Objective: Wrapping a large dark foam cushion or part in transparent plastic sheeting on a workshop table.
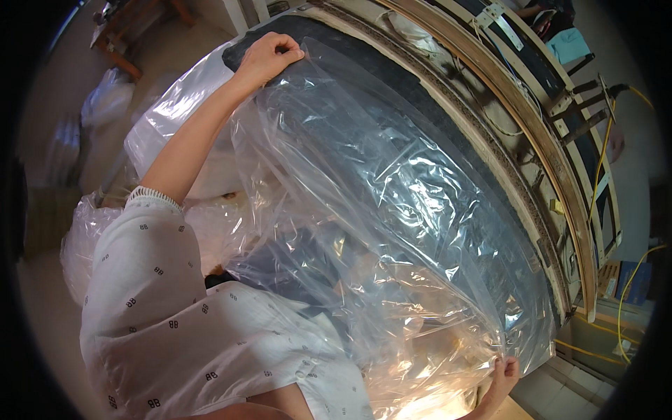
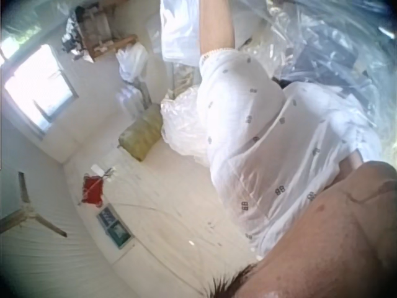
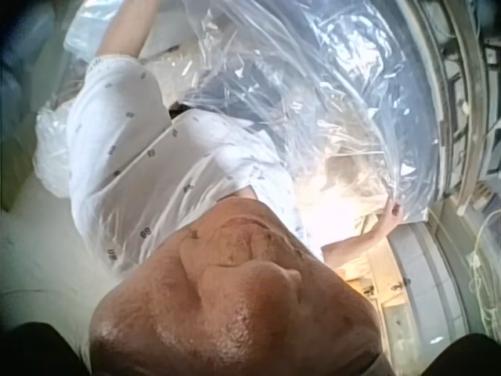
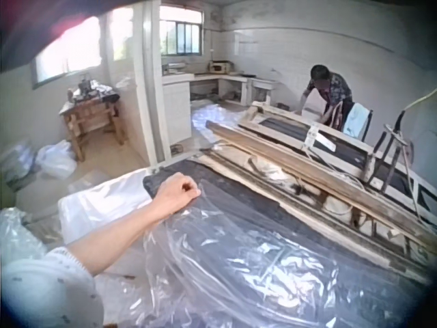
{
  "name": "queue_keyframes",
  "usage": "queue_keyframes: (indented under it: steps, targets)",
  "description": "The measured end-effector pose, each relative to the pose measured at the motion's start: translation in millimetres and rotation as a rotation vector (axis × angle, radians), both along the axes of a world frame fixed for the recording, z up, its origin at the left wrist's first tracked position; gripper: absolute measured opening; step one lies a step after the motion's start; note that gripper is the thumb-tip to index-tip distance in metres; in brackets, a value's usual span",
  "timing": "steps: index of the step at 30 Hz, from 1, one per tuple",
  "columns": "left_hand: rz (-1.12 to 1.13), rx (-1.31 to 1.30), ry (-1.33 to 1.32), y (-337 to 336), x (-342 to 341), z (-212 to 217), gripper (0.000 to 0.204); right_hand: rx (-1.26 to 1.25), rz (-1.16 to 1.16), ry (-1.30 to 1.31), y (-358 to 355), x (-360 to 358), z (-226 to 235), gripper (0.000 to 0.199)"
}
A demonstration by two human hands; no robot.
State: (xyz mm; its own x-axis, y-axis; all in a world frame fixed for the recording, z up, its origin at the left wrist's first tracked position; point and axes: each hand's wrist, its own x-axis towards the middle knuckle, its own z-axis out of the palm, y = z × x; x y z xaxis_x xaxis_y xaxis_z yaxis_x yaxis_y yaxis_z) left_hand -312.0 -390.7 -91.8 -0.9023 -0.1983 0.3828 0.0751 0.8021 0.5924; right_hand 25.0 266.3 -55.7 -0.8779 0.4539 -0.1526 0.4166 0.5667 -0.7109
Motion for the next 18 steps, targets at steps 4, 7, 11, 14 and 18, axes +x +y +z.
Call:
queue_keyframes:
  steps: [4, 7, 11, 14, 18]
  targets:
    - [-0.021, 0.024, -0.056, 4.7, -3.3, 2.4, 0.024, -0.213, -0.026, 0.024, -17.9, 22.9, -3.1, 0.012]
    - [-0.026, 0.093, -0.07, 1.3, -6.0, 3.8, 0.024, -0.283, -0.084, 0.069, -37.5, 27.4, -5.4, 0.011]
    - [-0.228, 0.299, -0.179, -17.7, -30.0, -2.3, 0.022, -0.306, -0.066, 0.057, -40.1, 36.2, -7.9, 0.01]
    - [-0.296, 0.425, -0.32, -18.2, -30.7, 11.3, 0.018, -0.318, -0.043, 0.054, -36.9, 39.1, -8.2, 0.01]
    - [-0.195, 0.528, -0.456, -14.0, -20.6, 35.5, 0.012, -0.339, -0.056, 0.08, -47.6, 39.9, -4.2, 0.009]
